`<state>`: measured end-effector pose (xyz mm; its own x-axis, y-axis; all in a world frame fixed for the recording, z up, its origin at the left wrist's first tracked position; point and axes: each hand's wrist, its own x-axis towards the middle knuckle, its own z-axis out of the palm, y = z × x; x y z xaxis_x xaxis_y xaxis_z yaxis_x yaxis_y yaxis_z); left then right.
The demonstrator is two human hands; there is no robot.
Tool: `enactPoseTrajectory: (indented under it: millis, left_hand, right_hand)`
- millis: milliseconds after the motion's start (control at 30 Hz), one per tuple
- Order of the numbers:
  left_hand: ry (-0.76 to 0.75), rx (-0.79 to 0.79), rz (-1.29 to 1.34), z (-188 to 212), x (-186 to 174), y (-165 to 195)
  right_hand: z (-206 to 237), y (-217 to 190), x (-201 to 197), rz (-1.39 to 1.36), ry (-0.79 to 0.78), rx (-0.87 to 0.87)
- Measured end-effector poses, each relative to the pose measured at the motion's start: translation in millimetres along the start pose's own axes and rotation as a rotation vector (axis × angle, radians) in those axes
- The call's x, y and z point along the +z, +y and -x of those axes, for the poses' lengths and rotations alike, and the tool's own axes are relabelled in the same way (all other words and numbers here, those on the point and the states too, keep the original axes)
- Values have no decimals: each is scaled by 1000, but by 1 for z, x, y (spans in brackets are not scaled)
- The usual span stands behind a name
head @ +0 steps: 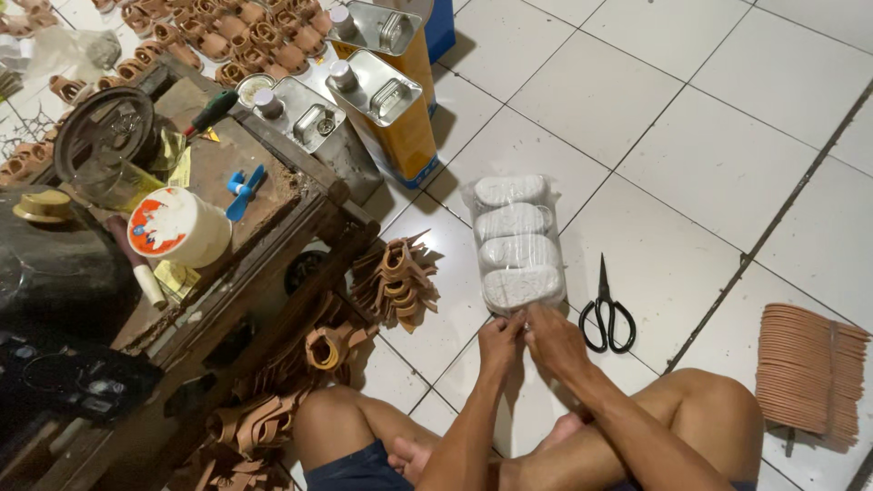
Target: The person sits on the workshop floor and threads elastic cord through cut leather fringe pieces, gathering them into sandal upper components. They then unwrap plastic packaging from white foam soles and trim the sole edges with scissors.
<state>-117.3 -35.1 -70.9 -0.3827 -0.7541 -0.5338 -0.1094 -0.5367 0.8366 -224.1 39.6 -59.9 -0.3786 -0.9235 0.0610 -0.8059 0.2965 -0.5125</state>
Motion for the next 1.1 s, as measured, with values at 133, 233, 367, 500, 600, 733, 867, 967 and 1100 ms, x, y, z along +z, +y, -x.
enactPoseTrajectory:
  millis: [133,233,367,500,600,733,867,967,1100]
  left_hand:
    - [53,47,-70,2,8,-5]
    - [28,93,-110,0,7,-8]
    - [-57,96,-26,-1,2,-8]
    - [-29,22,-46,-1,2,-7]
    - [-39,-59,169,0,7,-7]
    - [4,-7,74,1,10,-7]
    - [-89,-35,209,3,5,-6]
    - [-80,24,-31,2,0,-2]
    - [-75,6,19,0,-2,1]
  right_hand:
    - [11,0,-16,-523,-22,580]
    - [18,-3,-12,-643,93,549]
    - [18,3,4,-116,83,85]
    - [7,15,11,46,-36,2]
    - [5,19,0,10,-84,-20]
    - [17,14,-20,-519,-157,369]
    - [25,2,-17,-350,16,212]
    - [23,4,-8,-103,60,99]
    - [30,22,-3,-510,-45,189]
